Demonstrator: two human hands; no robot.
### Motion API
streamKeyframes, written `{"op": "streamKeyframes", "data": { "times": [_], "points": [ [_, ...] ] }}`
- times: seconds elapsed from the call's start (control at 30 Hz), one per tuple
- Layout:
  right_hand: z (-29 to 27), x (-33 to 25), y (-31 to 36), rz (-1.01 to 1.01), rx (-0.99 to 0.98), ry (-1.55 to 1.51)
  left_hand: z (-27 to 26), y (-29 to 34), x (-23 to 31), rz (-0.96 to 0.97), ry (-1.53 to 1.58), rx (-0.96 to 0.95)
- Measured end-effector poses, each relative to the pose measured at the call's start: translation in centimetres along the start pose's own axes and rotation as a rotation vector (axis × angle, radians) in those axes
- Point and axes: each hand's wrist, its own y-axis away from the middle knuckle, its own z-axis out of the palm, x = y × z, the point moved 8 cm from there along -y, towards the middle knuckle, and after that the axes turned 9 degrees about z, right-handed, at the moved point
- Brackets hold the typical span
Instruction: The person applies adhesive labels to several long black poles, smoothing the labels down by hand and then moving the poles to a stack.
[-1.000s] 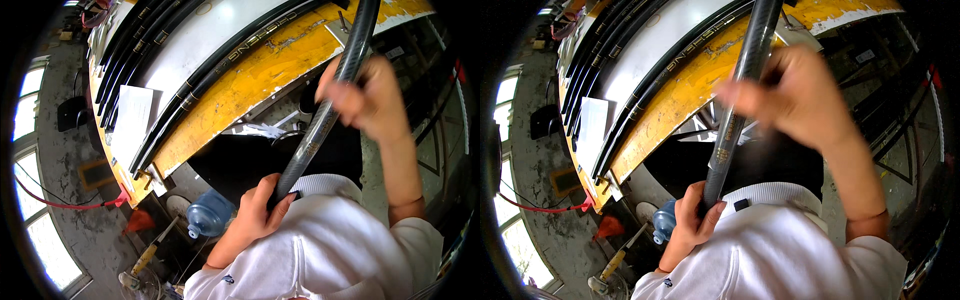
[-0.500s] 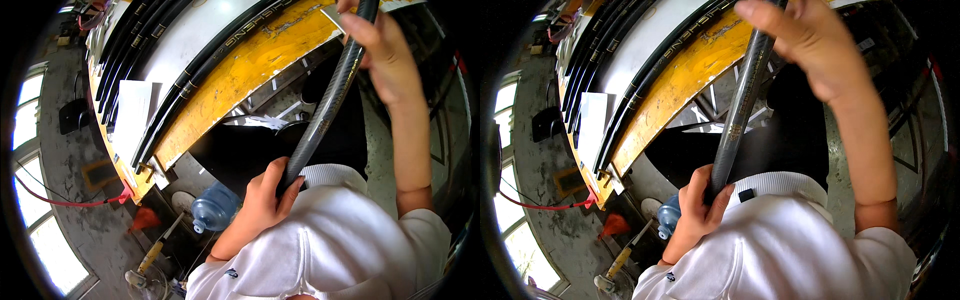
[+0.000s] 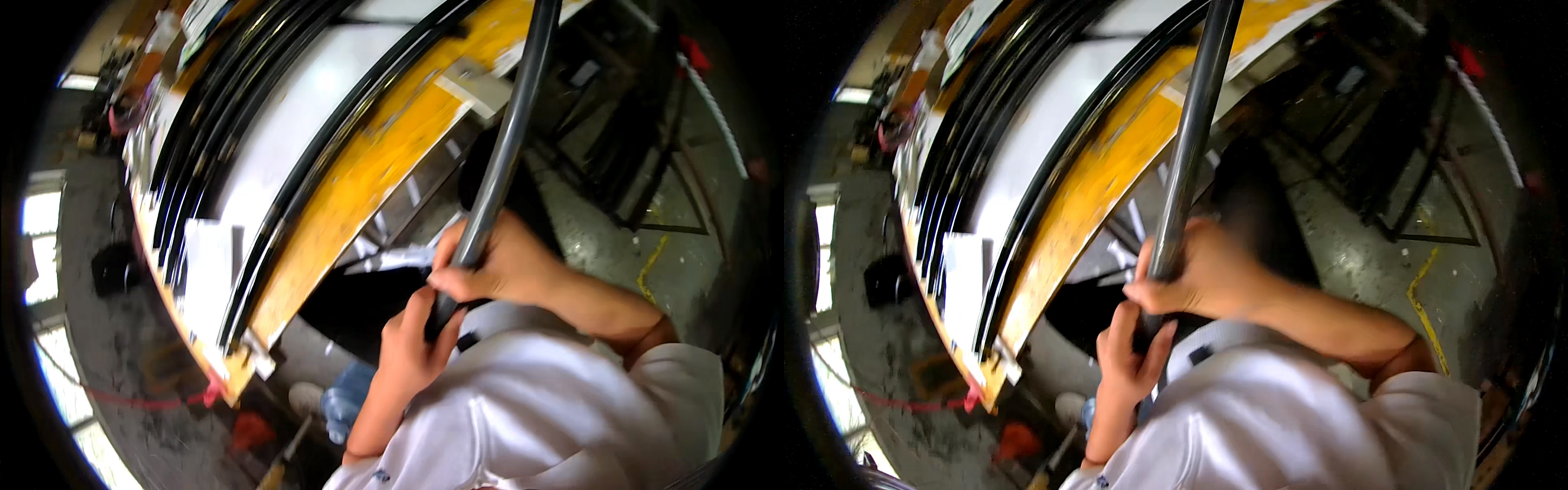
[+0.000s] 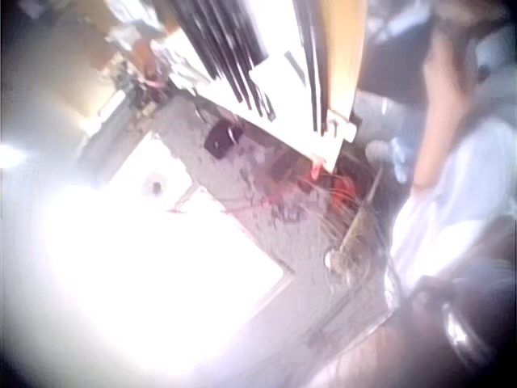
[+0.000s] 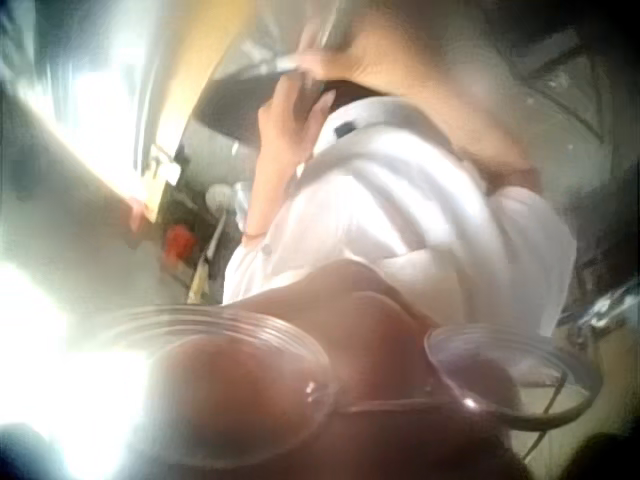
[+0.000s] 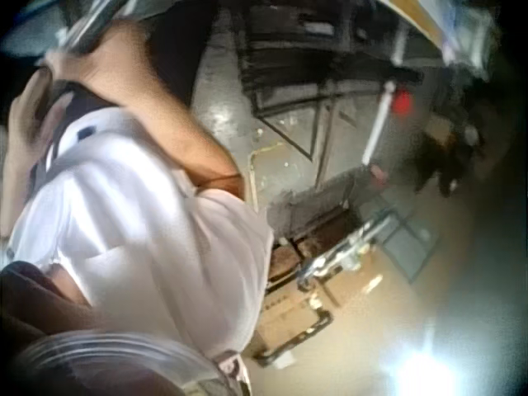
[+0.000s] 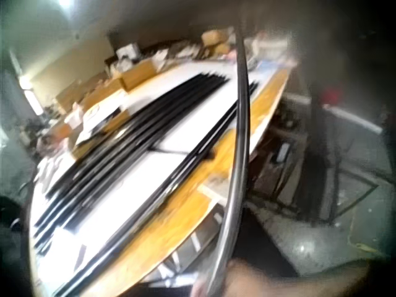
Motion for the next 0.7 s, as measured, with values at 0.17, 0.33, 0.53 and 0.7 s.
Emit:
{"op": "streamKeyframes", "data": {
  "times": [0.17,0.33,0.53,0.7],
  "points": [
    [-12.1,-1.7,3.8,0.159,0.534,-0.154,2.6,0.4,-0.4,-0.113,0.108,-0.311],
    [-16.5,-0.9,9.4,0.032,0.775,0.028,7.9,-2.8,1.1,-0.042,0.180,-0.434],
    [-19.2,5.3,13.9,0.078,1.105,0.050,14.1,-8.5,6.0,0.267,0.208,-0.428],
    [-38.1,11.5,18.4,0.561,1.412,0.655,10.9,-8.4,4.8,0.239,0.079,-0.302]
  ]
}}
